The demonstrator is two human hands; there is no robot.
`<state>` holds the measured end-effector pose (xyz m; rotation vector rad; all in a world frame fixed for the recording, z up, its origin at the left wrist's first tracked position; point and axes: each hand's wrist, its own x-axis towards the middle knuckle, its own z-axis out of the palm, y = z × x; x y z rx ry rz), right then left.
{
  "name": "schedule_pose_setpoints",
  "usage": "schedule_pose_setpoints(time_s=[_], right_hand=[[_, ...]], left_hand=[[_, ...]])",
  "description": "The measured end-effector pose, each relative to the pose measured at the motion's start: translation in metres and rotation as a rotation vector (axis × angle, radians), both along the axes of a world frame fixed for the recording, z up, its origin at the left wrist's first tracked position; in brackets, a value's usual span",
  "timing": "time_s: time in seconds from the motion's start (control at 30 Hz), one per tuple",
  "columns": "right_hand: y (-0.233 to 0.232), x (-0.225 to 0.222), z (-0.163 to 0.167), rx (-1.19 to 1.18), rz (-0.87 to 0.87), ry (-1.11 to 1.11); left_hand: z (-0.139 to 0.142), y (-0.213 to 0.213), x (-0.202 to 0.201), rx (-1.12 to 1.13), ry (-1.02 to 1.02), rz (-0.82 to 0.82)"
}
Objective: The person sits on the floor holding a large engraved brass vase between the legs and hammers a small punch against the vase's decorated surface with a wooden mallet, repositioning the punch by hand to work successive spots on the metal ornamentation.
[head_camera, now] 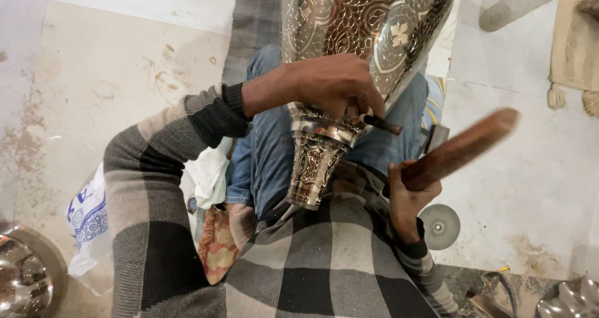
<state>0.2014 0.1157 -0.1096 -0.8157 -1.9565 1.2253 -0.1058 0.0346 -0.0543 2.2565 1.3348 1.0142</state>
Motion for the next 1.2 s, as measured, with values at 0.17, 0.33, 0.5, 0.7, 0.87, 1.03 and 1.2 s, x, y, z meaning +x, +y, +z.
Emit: schedule_pose_setpoints(time_s=[0.17, 0.33, 0.5, 0.7, 0.87, 1.03, 1.2], right_hand=[[-0.011, 0.001, -0.015, 0.187, -0.005, -0.041], [-0.01, -0.003, -0.019, -0.064, 0.137, 0.201], [-0.01, 0.001, -0.014, 0.283, 0.118, 0.001], [-0.007, 0.014, -0.011, 0.105, 0.051, -0.028], [-0.001, 0.006, -0.003, 0.136, 0.093, 0.07], [-0.007, -0.002, 0.016, -0.174, -0.014, 0.282], [0.004, 0.004, 0.017, 0.054, 0.014, -0.19]], left_hand=[[0.004, 0.002, -0.001, -0.013, 0.105, -0.045], [0.007, 0.004, 0.001, -0.007, 0.154, -0.103], [0.004, 0.007, -0.003, -0.012, 0.1, -0.152], [-0.009, 0.003, -0.004, 0.064, 0.06, -0.112], [-0.012, -0.001, -0.004, 0.048, 0.091, -0.003], [-0.013, -0.009, 0.0, 0.064, 0.015, 0.09], [-0.012, -0.008, -0.006, 0.139, -0.002, 0.027]])
